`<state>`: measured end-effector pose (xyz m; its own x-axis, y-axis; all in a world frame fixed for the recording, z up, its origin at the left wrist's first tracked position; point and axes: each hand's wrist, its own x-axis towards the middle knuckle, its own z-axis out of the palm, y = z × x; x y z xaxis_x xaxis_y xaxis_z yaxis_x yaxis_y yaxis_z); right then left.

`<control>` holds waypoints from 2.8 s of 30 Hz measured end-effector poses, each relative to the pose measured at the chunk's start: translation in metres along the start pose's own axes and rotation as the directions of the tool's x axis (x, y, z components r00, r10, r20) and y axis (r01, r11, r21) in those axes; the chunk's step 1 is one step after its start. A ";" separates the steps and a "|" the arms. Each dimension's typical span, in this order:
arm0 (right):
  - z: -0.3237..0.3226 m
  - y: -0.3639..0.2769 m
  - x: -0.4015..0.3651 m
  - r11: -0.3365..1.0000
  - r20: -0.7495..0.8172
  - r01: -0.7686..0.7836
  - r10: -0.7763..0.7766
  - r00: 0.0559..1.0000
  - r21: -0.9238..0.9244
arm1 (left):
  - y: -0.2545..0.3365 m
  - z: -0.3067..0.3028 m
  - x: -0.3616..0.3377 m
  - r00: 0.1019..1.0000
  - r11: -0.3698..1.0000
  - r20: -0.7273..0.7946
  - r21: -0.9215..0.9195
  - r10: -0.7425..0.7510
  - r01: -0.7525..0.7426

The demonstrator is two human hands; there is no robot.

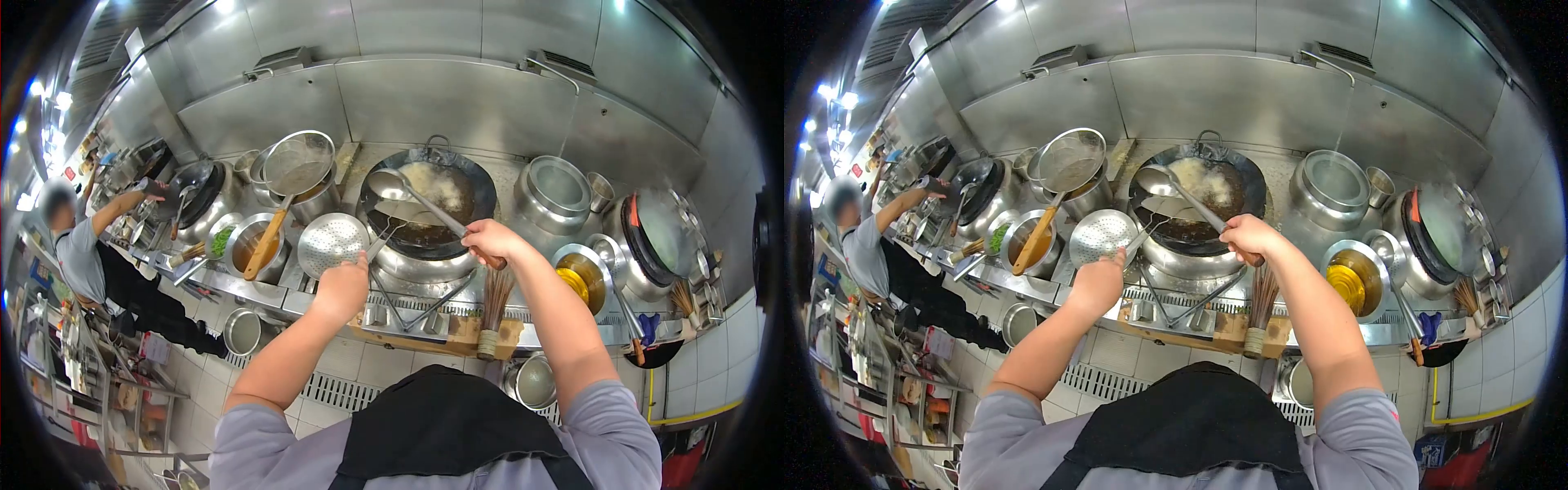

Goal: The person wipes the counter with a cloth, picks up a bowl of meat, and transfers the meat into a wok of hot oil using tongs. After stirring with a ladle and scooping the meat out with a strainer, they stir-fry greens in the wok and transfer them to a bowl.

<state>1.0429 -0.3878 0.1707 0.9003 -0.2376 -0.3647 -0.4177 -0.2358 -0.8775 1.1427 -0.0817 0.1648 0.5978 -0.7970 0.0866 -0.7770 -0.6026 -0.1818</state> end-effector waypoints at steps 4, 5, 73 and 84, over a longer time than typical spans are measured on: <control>0.008 -0.004 0.000 0.963 -0.143 -0.004 -0.036 0.989 -0.269 | 0.000 0.002 -0.001 0.998 0.998 0.055 -0.043 -0.038 0.041; 0.011 -0.003 -0.004 0.947 -0.187 0.033 -0.097 0.978 -0.319 | 0.000 0.003 -0.002 0.997 0.998 0.055 -0.047 -0.047 0.050; 0.048 -0.023 -0.059 0.810 -0.303 0.283 -0.138 0.943 0.513 | -0.039 0.045 0.083 0.889 -0.878 0.449 -0.387 0.087 0.281; 0.026 -0.020 -0.097 0.705 -0.320 0.406 -0.261 0.911 0.582 | -0.030 0.057 0.066 0.900 -0.908 0.344 -0.221 0.269 0.355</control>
<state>0.9674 -0.3357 0.2153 0.8899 -0.4561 -0.0039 0.1423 0.2857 -0.9477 1.2167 -0.1135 0.1199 0.3970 -0.8648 -0.3073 0.8746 0.2550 0.4123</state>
